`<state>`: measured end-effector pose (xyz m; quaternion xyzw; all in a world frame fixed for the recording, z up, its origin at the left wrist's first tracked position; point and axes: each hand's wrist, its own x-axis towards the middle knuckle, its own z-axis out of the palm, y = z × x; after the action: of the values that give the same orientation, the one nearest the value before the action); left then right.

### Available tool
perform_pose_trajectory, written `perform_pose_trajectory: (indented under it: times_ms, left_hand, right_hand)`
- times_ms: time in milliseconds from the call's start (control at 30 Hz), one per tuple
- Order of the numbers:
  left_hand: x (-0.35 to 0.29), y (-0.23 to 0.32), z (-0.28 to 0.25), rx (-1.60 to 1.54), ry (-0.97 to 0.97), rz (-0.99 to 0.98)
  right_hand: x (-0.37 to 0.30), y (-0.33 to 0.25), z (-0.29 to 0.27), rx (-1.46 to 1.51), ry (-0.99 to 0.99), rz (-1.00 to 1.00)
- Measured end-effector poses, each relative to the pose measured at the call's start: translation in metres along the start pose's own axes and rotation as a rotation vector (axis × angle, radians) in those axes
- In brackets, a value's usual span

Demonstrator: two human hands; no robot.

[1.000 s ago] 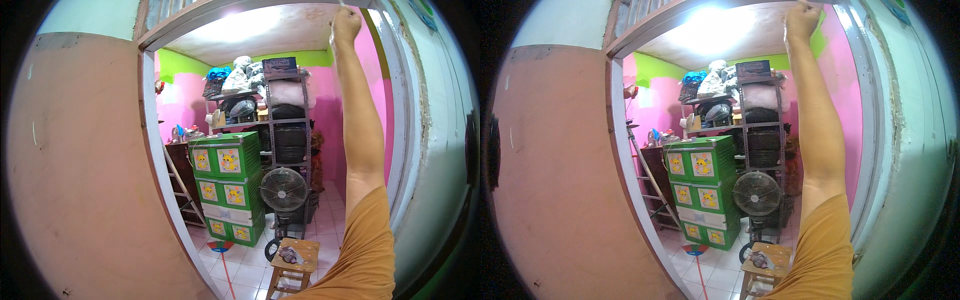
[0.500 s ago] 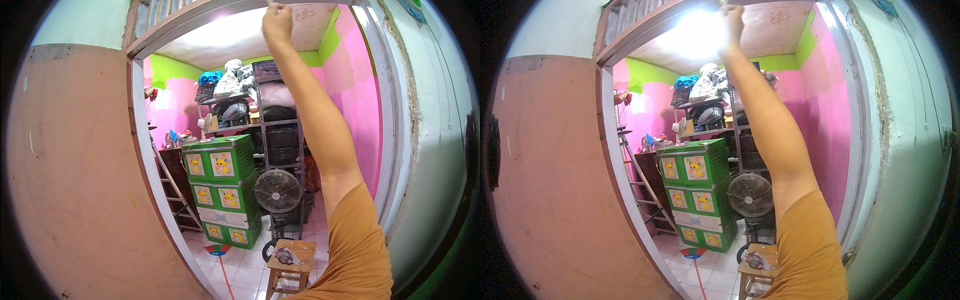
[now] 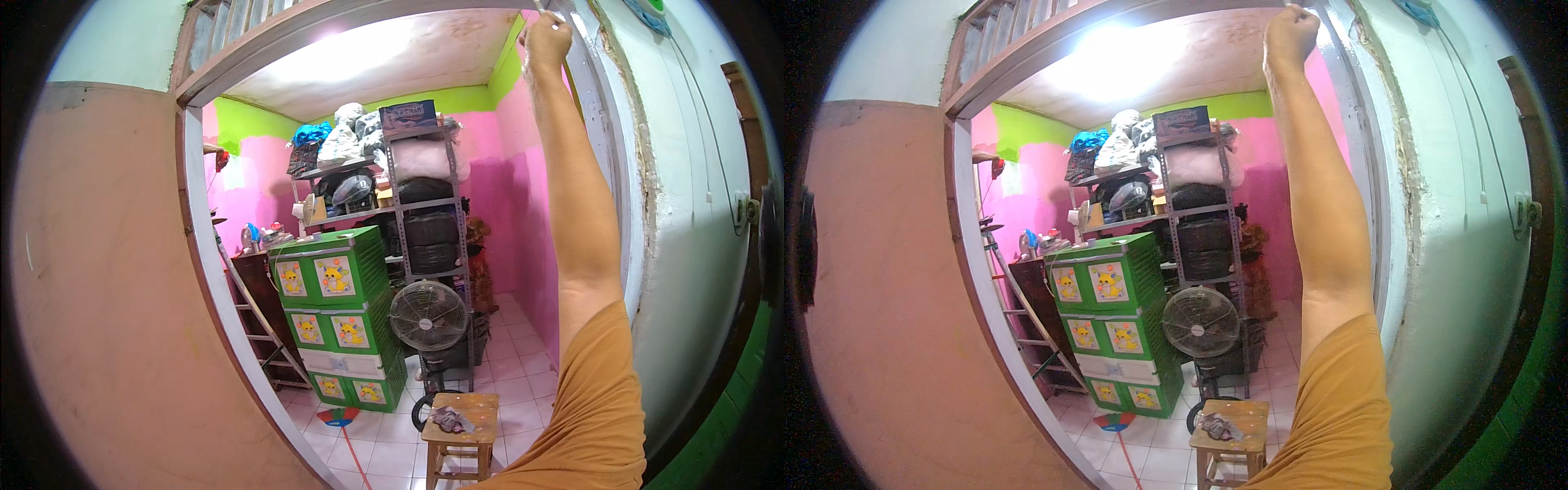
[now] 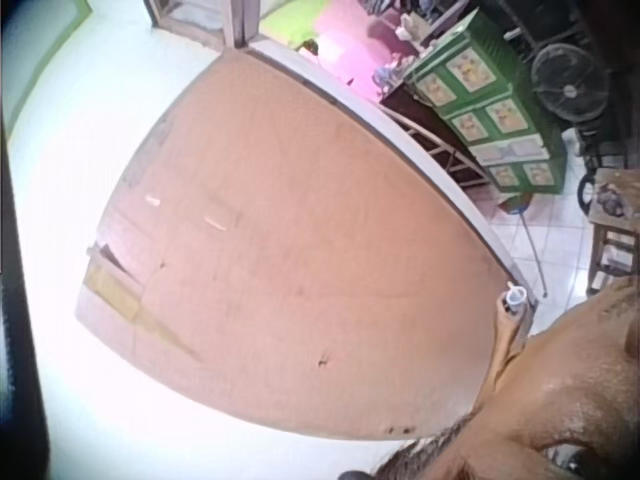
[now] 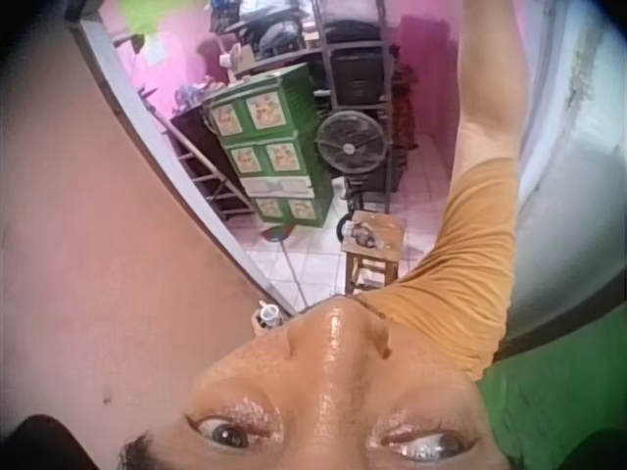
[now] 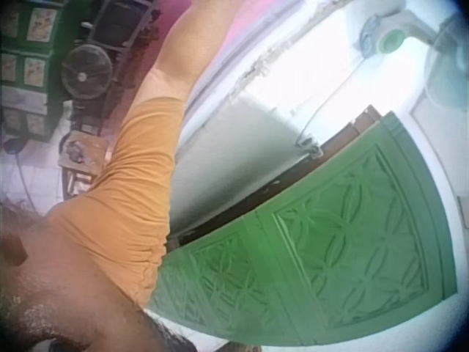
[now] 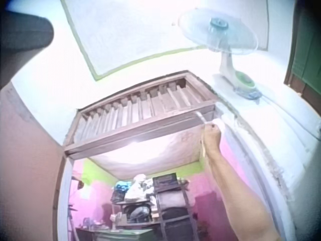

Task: The person dips a paintbrush into a small can of paint and paints the upper doorframe.

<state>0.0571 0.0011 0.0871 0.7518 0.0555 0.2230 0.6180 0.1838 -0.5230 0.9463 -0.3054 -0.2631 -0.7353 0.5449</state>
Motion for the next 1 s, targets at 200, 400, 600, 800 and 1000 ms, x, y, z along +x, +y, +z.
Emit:
perform_pose_trajectory:
  times_ms: [200,400,600,800,1000]
  left_hand:
    - [0.008,0.004,0.004,0.004,-0.04,0.014]
    - [0.007,0.009,0.008,-0.001,-0.04,0.004]
    - [0.008,0.018,0.011,0.009,-0.05,0.023]
    - [0.003,0.019,0.014,-0.049,-0.03,-0.024]
    - [-0.003,0.001,0.008,-0.189,0.003,-0.185]
  right_hand:
    - [0.036,0.019,0.001,-0.039,0.338,-0.151]
    - [-0.015,0.016,0.051,-0.157,0.161,-0.136]
    - [-0.084,0.001,0.074,-0.27,-0.196,-0.029]
    - [-0.067,-0.013,0.059,-0.075,0.288,-0.15]
    - [-0.048,0.018,0.093,-0.07,0.278,-0.345]
